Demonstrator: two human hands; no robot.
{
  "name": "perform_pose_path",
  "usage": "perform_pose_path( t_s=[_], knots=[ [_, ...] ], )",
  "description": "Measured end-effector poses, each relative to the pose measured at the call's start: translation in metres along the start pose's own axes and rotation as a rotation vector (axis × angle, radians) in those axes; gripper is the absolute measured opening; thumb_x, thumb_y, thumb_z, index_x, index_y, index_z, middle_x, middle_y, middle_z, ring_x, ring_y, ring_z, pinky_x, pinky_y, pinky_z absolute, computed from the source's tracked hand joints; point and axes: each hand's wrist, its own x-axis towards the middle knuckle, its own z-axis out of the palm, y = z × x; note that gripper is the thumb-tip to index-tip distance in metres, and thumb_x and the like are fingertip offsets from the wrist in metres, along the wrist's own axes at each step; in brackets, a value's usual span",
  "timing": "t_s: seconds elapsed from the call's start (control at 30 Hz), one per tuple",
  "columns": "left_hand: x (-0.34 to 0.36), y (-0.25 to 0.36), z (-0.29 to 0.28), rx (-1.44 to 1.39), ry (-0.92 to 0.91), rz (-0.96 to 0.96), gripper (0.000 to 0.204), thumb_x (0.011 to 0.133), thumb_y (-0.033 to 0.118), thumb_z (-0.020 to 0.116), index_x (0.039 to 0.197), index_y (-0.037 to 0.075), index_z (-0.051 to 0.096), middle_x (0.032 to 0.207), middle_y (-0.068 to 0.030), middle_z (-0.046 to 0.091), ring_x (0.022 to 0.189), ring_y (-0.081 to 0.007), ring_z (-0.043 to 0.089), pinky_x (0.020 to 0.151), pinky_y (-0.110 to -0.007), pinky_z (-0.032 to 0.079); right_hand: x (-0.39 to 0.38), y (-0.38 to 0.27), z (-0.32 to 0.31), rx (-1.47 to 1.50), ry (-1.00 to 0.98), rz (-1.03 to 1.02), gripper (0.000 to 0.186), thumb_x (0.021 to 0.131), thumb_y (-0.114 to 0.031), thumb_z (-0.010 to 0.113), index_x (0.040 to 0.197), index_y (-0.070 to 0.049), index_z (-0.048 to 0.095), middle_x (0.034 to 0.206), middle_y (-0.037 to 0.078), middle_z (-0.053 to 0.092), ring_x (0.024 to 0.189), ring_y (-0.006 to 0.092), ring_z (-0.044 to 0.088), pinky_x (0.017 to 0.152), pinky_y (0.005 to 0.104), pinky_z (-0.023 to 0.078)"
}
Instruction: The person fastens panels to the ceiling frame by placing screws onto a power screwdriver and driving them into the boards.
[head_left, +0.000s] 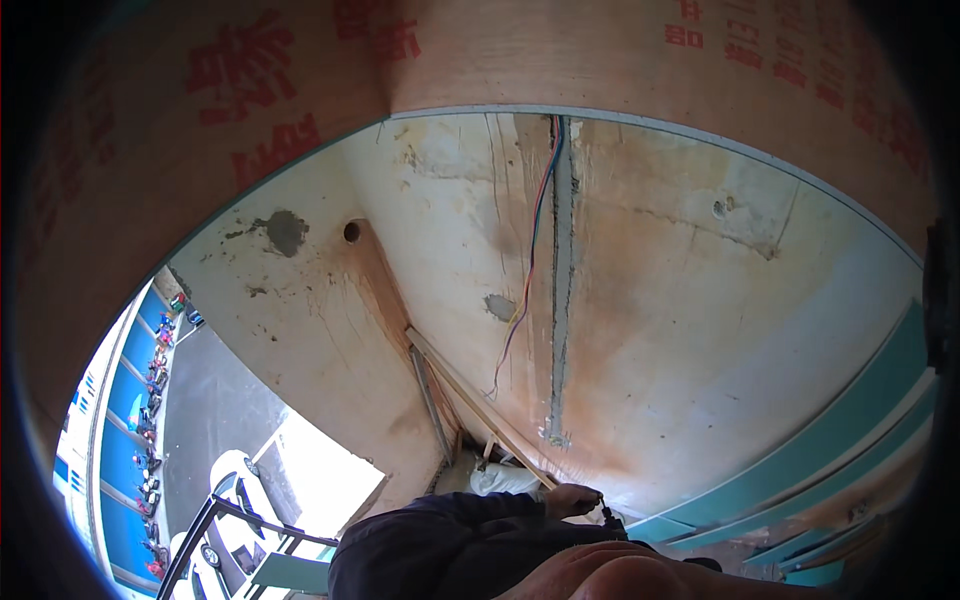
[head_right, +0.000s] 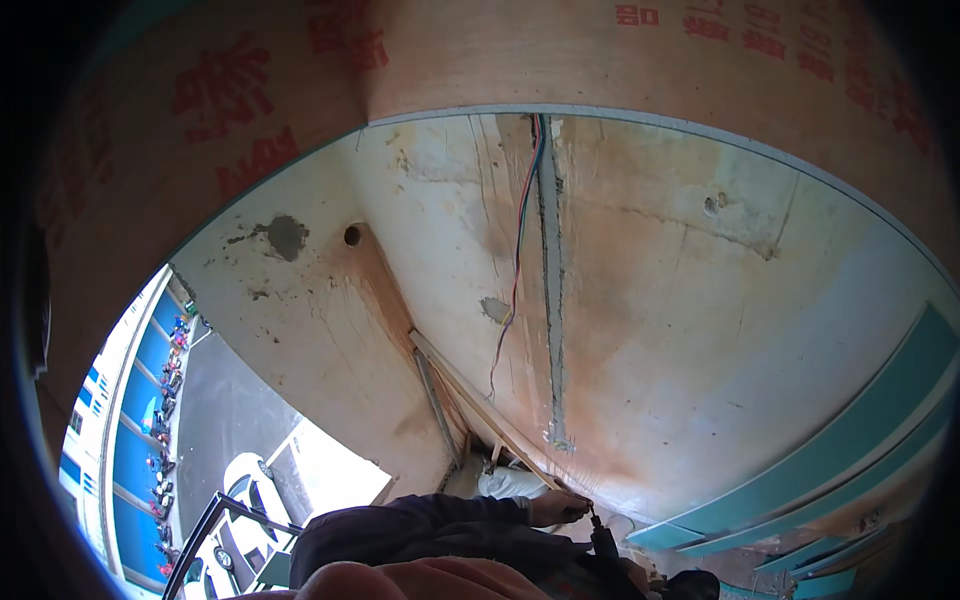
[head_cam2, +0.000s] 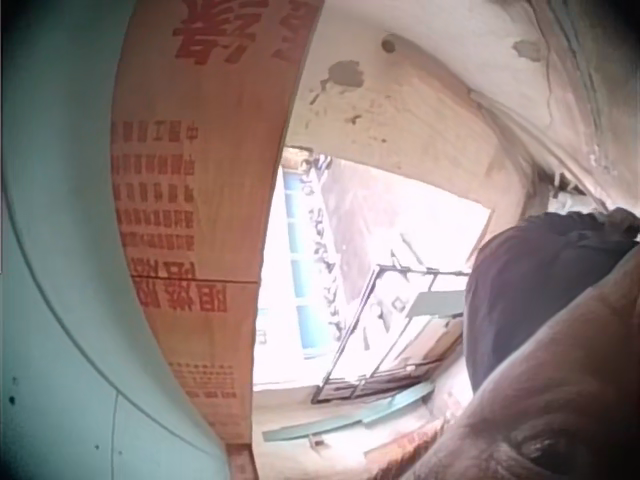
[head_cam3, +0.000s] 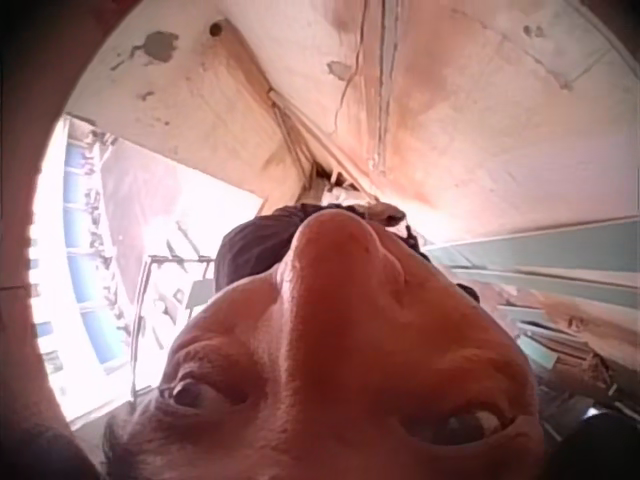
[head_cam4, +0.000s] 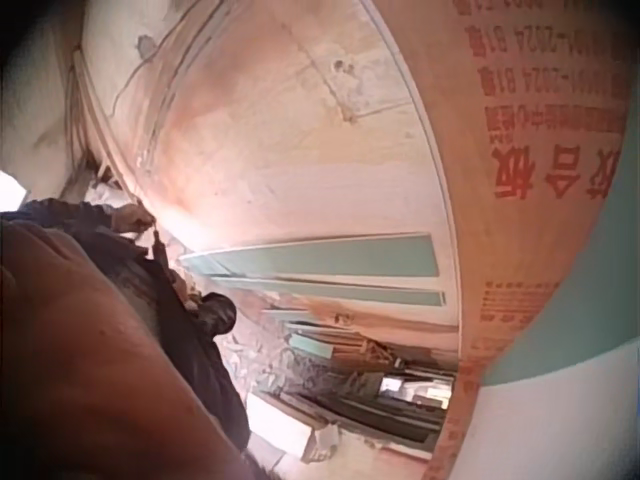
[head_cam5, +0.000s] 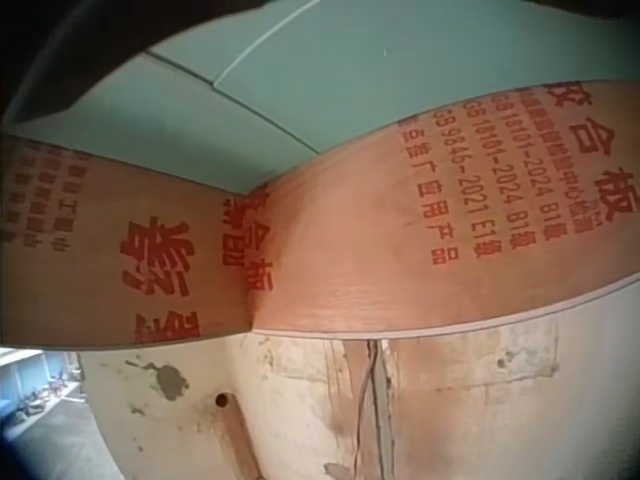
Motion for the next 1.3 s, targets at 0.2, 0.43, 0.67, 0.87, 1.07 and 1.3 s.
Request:
perform_pose_path(
  t_s=[0.2,0.43,0.67,0.87,1.07,1.3],
  knots=[
    [-0.030,0.023,0.013,0.140,0.140,0.080,0.015,0.091,0.019,0.063,0.089,0.004,0.066,0.078,-0.0001,0.062,0.069,-0.0094,0.057,0.061,-0.021,0.046,-0.006,-0.037,-0.010,0.071,-0.046,-0.066,0.041,0.079,-0.038,0.071,0.100,-0.003,0.067,0.091,0.015,0.069,0.084,0.0244,0.066,0.073,0.0359,0.050],
    [-0.033,0.029,0.009,0.394,0.070,0.077,0.020,0.090,0.023,0.065,0.088,0.003,0.068,0.063,0.0007,0.053,0.050,-0.0086,0.043,0.045,-0.023,0.033,-0.081,-0.084,-0.052,0.136,-0.116,-0.036,0.037,0.080,-0.033,0.071,0.100,-0.003,0.067,0.090,0.014,0.069,0.082,0.0247,0.067,0.073,0.0362,0.051],
    [-0.040,0.033,0.044,0.348,0.054,0.009,0.016,0.093,0.021,0.060,0.089,0.006,0.066,0.064,0.0039,0.047,0.053,-0.0048,0.041,0.045,-0.021,0.029,-0.094,-0.107,-0.080,-0.058,-0.003,-0.130,0.039,0.077,-0.031,0.075,0.100,-0.002,0.067,0.087,0.014,0.069,0.081,0.0216,0.067,0.072,0.0355,0.051],
    [-0.008,0.030,0.076,-0.014,0.075,0.043,0.018,0.095,0.023,0.057,0.099,0.006,0.063,0.060,0.0057,0.037,0.049,-0.0054,0.033,0.043,-0.022,0.024,-0.095,-0.178,-0.137,-0.075,-0.047,0.027,0.043,0.071,-0.033,0.078,0.100,-0.002,0.066,0.084,0.015,0.068,0.078,0.0240,0.066,0.073,0.0371,0.052],
    [0.002,0.065,0.129,-0.150,0.076,0.246,0.022,0.097,0.025,0.055,0.104,0.006,0.061,0.060,0.0063,0.032,0.047,-0.0058,0.027,0.043,-0.023,0.020,-0.078,-0.219,-0.195,-0.229,-0.070,-0.140,0.053,0.066,-0.030,0.083,0.105,-0.001,0.062,0.092,0.015,0.068,0.078,0.0218,0.065,0.071,0.0356,0.052],
    [-0.043,0.120,0.176,-0.150,0.022,0.452,0.028,0.098,0.030,0.051,0.107,0.005,0.060,0.060,0.0063,0.031,0.048,-0.0063,0.026,0.044,-0.023,0.020,-0.059,-0.285,-0.248,-0.358,0.001,-0.318,0.059,0.062,-0.027,0.085,0.107,0.002,0.060,0.094,0.016,0.063,0.083,0.0278,0.063,0.075,0.0371,0.051]
  ],
)
